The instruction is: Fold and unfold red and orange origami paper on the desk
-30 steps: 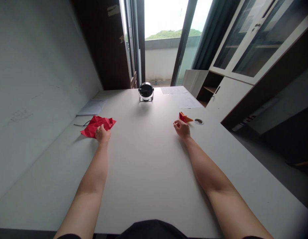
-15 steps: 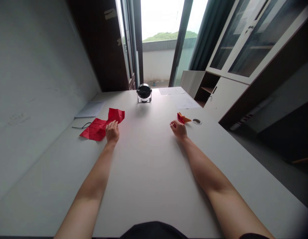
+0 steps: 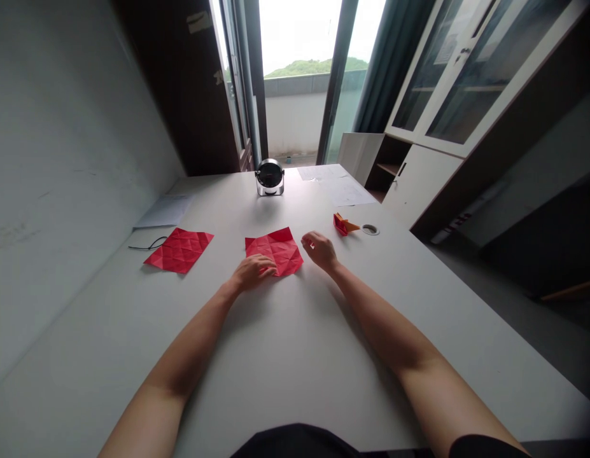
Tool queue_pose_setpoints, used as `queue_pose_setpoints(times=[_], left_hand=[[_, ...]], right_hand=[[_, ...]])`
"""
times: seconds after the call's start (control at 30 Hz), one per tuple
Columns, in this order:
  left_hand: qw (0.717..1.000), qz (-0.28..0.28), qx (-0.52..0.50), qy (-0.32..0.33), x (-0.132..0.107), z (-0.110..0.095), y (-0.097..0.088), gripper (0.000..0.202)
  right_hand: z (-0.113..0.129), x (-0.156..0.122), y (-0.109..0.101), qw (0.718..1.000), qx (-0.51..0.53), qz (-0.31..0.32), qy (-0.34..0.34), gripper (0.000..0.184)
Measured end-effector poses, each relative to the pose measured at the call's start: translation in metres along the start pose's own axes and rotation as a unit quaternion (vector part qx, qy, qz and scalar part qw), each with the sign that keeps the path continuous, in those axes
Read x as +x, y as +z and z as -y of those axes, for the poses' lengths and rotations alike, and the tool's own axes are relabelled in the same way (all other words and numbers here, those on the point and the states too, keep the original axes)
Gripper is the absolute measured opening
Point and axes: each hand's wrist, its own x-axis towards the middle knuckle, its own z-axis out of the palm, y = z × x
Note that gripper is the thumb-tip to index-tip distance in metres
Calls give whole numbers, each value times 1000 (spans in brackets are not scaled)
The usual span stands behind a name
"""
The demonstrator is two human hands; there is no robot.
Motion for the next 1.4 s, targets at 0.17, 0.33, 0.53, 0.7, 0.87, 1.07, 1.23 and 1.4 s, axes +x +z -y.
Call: queue_pose_setpoints(times=[0.17, 0.33, 0.53, 0.7, 0.87, 1.07, 1.23, 1.4], left_hand=[[995, -70, 34, -66, 1, 11, 10, 36], [992, -5, 50, -115, -4, 28, 21, 74], [994, 17, 22, -103, -6, 37, 15, 61], [988, -13, -4, -156, -12, 63, 6, 43], [985, -33, -13, -166, -20, 84, 5, 52], [989, -13, -32, -144, -22, 78, -5, 56], [990, 19, -48, -135, -25, 75, -14, 60], [988, 43, -61, -132, -26, 78, -18, 62]], right_hand=[[21, -2, 13, 996, 17, 52, -73, 19], [22, -7, 26, 984, 11, 126, -127, 43], [8, -7, 26, 971, 62, 205, -107, 48], [-2, -2, 17, 956, 122, 255, -84, 41], [-16, -4, 12, 956, 176, 232, 9, 36], [-20, -1, 0, 950, 188, 251, 7, 41], [-16, 2, -6, 945, 180, 267, -46, 39], [-19, 0, 0, 950, 160, 268, -12, 33]])
